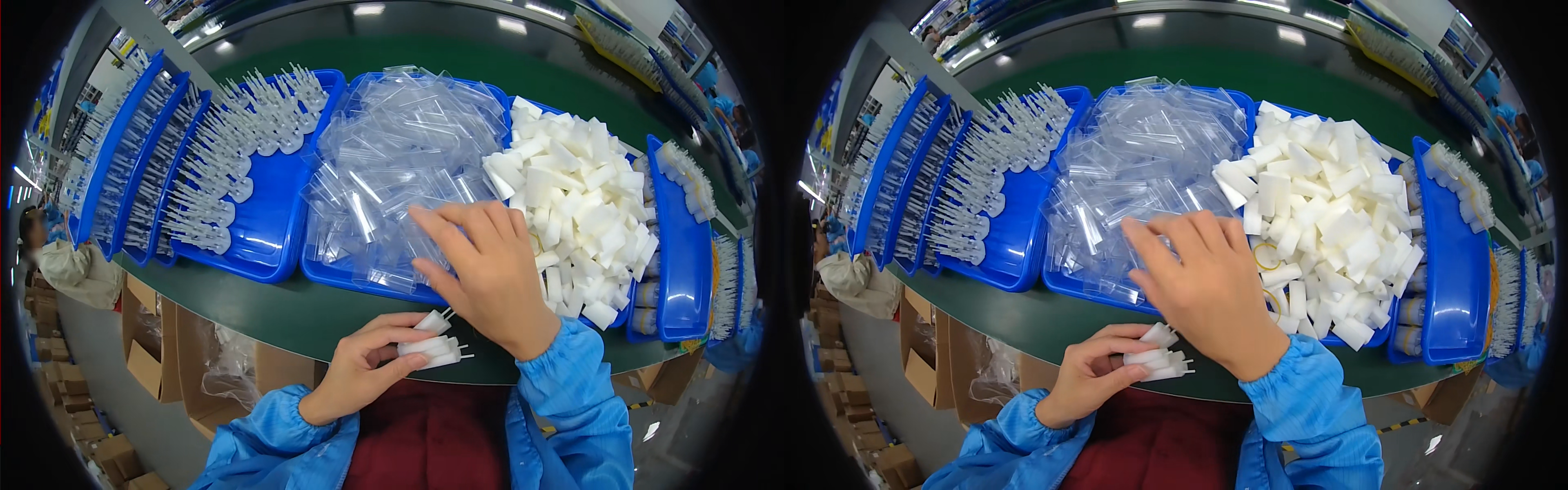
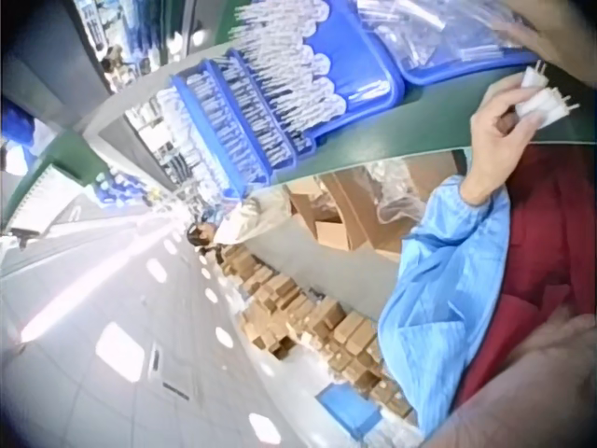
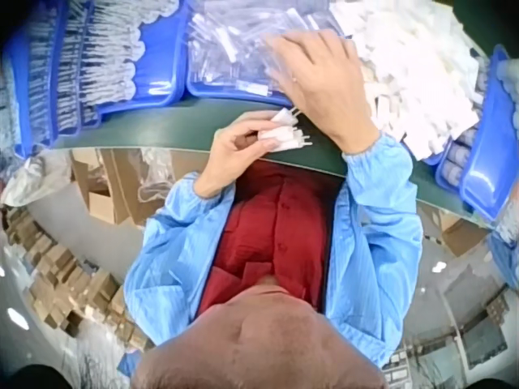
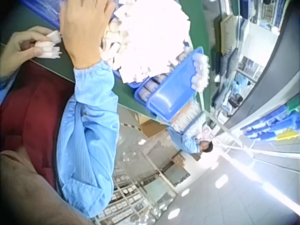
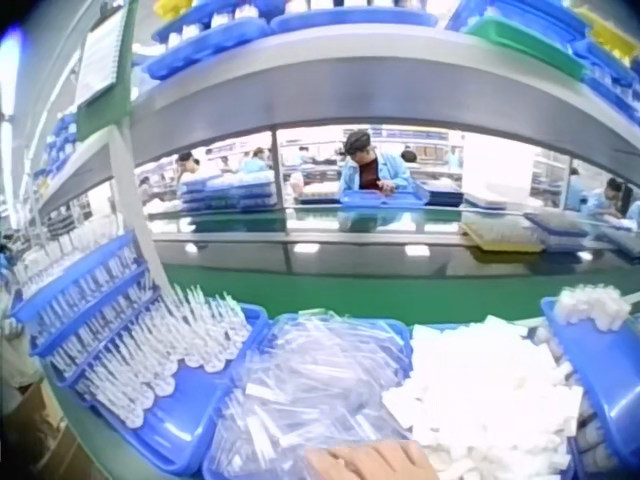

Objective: Assemble small plastic tubes by inserting foam pieces and securing bundles with rubber bands.

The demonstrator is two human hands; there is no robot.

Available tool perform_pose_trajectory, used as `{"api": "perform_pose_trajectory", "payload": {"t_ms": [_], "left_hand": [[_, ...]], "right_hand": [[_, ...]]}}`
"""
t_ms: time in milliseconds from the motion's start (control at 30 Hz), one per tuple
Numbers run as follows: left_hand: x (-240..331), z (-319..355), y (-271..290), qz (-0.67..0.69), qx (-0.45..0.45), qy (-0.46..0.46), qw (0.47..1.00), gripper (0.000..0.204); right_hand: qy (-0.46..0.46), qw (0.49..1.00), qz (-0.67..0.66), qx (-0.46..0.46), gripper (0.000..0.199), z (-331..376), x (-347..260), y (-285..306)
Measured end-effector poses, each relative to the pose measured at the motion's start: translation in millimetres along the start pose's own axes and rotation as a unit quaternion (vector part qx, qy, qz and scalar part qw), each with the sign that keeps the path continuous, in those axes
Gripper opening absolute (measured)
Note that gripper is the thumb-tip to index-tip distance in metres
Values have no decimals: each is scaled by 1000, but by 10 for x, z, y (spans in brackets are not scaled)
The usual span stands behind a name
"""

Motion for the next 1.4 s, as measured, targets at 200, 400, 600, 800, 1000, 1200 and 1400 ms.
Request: {"api": "perform_pose_trajectory", "payload": {"t_ms": [200,400,600,800,1000,1200,1400], "left_hand": [[-31,16,36,-25,-15,-1,1000,29],[152,-22,-56,-13,20,-57,998,31],[363,-33,-174,-86,43,-111,989,32],[370,-2,-281,-122,32,-109,986,34],[332,10,-259,-166,39,-114,979,33],[265,-10,-315,-130,28,-101,986,32],[159,-82,-362,-94,30,-73,992,23]], "right_hand": [[-26,999,22,-31,42,31,161,-60],[-285,873,-395,0,40,303,472,214],[-355,774,-524,-8,41,972,468,222],[-321,796,-514,4,37,1101,438,248],[-317,806,-498,-45,38,1083,499,209],[-265,882,-389,-2,41,1070,522,289],[-307,839,-450,-9,42,1201,596,198]]}}
Point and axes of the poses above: each hand's wrist, its own z-axis away from the middle knuckle, its own y-axis out of the back of the hand, x = y × z, the point moved 10 cm from there along -z, towards the middle knuckle, and after that the axes turned 13 degrees about -y, right-handed, at the moved point
